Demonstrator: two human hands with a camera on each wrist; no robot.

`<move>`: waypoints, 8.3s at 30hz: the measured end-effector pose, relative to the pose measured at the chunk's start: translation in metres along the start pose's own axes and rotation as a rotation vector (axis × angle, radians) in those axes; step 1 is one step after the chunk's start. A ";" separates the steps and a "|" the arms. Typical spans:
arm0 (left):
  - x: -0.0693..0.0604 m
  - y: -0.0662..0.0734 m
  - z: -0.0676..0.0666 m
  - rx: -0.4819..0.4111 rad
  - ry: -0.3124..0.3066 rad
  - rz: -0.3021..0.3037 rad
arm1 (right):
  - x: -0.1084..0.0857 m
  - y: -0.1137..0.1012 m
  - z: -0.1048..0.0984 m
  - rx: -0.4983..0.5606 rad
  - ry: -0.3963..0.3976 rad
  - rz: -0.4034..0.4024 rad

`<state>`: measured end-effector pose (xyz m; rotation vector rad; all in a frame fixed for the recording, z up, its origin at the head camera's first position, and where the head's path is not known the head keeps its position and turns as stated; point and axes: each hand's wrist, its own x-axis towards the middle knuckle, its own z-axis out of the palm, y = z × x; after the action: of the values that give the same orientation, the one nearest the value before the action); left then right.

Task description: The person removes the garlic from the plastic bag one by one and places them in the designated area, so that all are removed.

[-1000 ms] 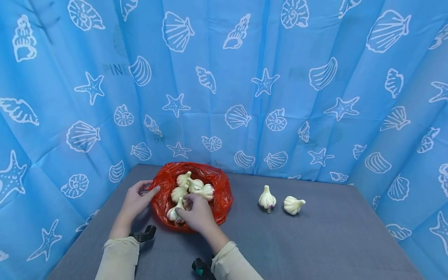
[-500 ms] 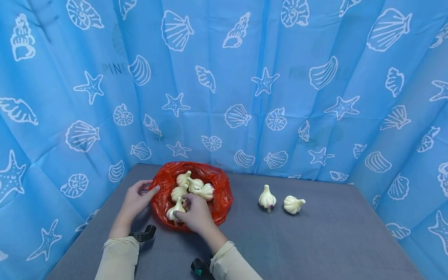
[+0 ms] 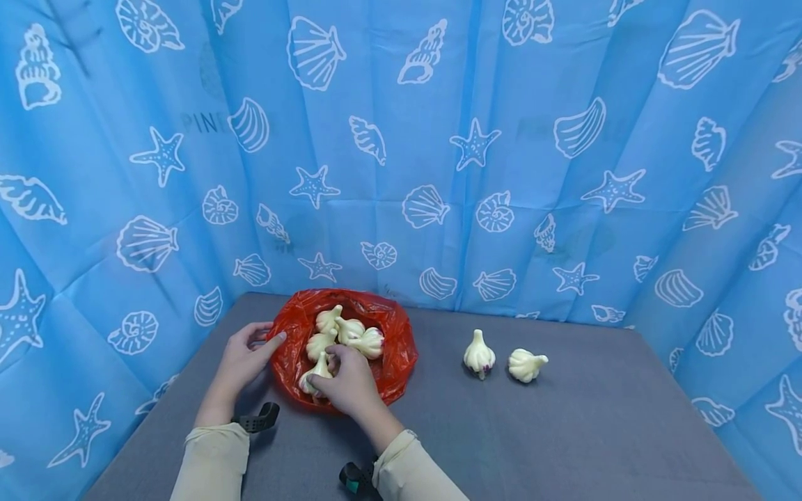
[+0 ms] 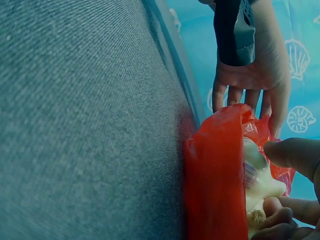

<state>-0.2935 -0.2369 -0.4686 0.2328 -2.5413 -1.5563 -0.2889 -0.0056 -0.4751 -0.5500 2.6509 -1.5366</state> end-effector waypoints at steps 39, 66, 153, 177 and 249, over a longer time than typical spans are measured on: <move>0.004 -0.002 0.002 0.041 0.000 -0.024 | -0.006 0.004 -0.002 0.030 -0.086 -0.074; 0.002 -0.003 -0.001 0.030 0.007 -0.017 | -0.011 -0.002 -0.002 0.024 -0.087 -0.146; 0.003 -0.004 0.002 -0.007 0.004 0.001 | -0.110 0.078 -0.295 -0.283 0.630 0.010; 0.003 -0.006 0.003 0.017 0.006 -0.013 | -0.125 0.143 -0.329 -0.305 0.624 0.329; 0.002 -0.004 0.002 -0.016 -0.005 -0.007 | -0.115 0.160 -0.307 -0.337 0.565 0.346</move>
<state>-0.2961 -0.2373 -0.4728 0.2358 -2.5333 -1.5816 -0.2883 0.3594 -0.4705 0.3993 3.2043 -1.2909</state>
